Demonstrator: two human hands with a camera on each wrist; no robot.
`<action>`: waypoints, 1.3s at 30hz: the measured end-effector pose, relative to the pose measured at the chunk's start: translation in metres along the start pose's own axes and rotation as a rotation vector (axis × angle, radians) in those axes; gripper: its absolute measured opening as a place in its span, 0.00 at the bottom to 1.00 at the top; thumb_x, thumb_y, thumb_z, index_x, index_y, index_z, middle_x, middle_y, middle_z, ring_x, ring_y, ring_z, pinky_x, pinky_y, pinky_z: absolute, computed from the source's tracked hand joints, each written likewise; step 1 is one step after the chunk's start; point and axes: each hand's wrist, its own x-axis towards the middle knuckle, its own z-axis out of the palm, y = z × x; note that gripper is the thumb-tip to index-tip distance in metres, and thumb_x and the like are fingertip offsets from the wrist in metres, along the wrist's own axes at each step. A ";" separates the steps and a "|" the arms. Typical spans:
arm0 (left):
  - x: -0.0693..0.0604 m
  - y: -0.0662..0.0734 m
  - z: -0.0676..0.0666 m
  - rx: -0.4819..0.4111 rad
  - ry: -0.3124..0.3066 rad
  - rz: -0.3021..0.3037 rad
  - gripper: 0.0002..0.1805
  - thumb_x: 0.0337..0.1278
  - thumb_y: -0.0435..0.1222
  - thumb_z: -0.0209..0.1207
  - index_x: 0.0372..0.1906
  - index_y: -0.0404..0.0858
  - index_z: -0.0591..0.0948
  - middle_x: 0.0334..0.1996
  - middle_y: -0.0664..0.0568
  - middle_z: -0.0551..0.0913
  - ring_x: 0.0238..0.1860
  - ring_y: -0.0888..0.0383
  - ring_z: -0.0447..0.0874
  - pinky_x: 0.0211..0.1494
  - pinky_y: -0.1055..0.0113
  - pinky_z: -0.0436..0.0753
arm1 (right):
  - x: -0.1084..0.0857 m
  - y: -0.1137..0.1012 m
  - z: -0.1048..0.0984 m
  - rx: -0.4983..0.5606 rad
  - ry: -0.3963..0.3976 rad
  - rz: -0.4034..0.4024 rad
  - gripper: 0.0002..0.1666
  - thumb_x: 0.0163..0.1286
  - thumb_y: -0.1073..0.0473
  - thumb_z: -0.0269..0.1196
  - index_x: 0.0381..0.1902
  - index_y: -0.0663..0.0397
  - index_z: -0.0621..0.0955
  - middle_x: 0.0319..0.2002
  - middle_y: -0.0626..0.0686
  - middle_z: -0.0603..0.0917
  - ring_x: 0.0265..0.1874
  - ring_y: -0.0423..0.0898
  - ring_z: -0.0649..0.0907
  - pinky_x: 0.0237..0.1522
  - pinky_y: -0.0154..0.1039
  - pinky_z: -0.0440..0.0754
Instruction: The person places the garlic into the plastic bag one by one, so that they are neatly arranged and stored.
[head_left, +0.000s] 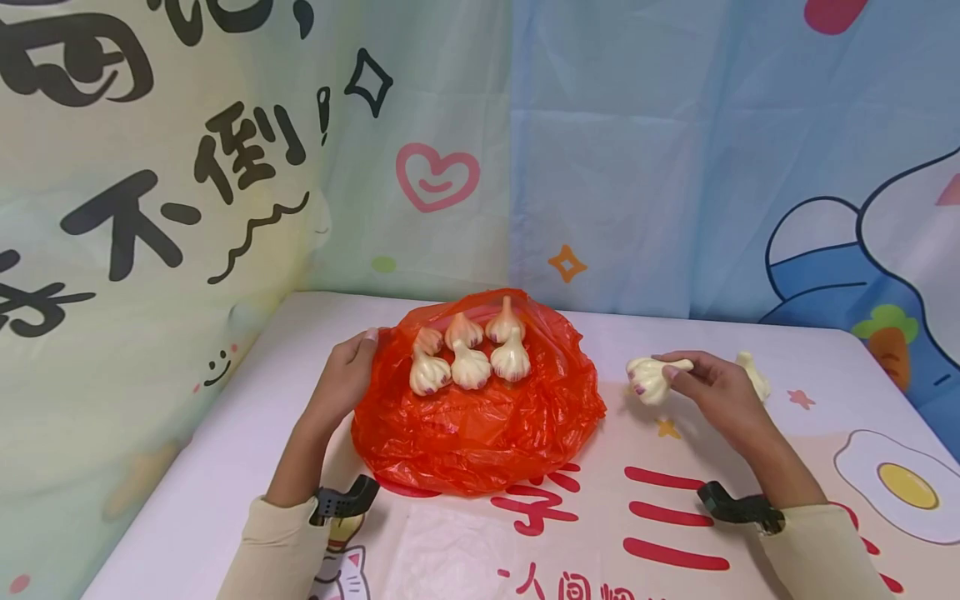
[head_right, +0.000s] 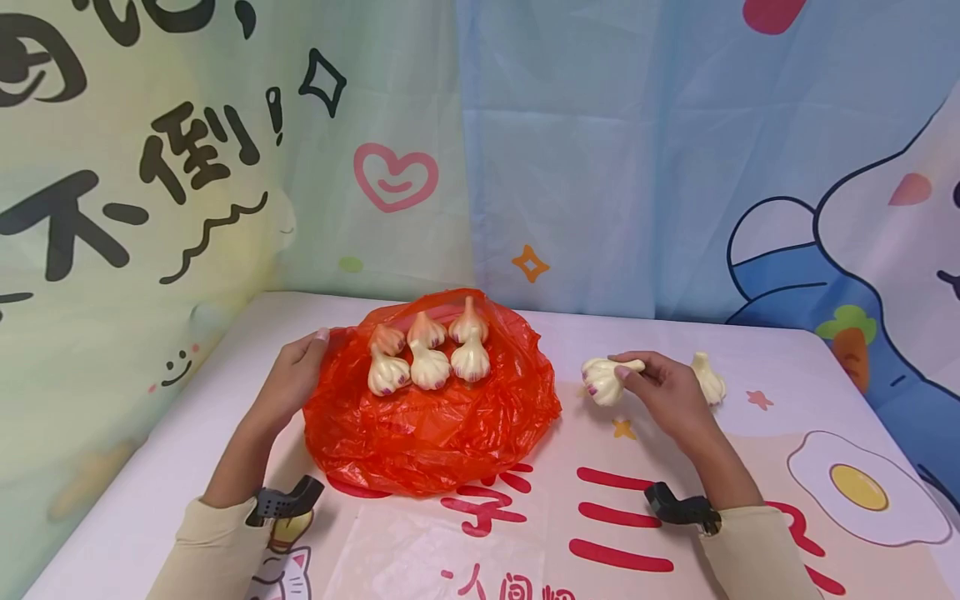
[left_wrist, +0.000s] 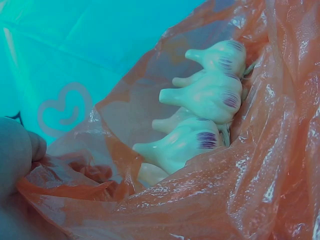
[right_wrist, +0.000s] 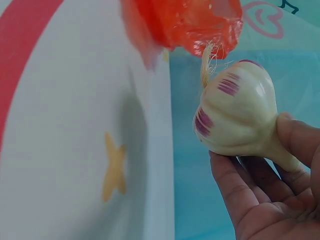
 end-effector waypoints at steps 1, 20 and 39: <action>0.000 0.000 0.000 -0.003 -0.001 0.002 0.31 0.76 0.53 0.37 0.66 0.35 0.72 0.59 0.43 0.76 0.57 0.46 0.75 0.60 0.49 0.76 | 0.000 -0.002 0.000 0.002 -0.001 -0.003 0.32 0.71 0.39 0.57 0.62 0.56 0.76 0.59 0.62 0.76 0.55 0.55 0.75 0.45 0.31 0.80; 0.001 -0.003 0.000 0.006 0.006 -0.002 0.31 0.75 0.54 0.38 0.66 0.36 0.72 0.59 0.43 0.76 0.58 0.46 0.75 0.61 0.49 0.75 | 0.003 -0.053 0.012 0.054 -0.021 -0.154 0.24 0.70 0.45 0.61 0.58 0.50 0.81 0.57 0.53 0.81 0.52 0.46 0.79 0.44 0.28 0.80; 0.002 -0.003 -0.001 0.000 0.004 -0.013 0.32 0.75 0.55 0.38 0.67 0.37 0.72 0.59 0.44 0.76 0.57 0.46 0.75 0.60 0.50 0.76 | 0.029 -0.081 0.062 0.269 -0.237 -0.274 0.18 0.69 0.54 0.64 0.55 0.54 0.82 0.52 0.54 0.81 0.46 0.50 0.82 0.48 0.48 0.83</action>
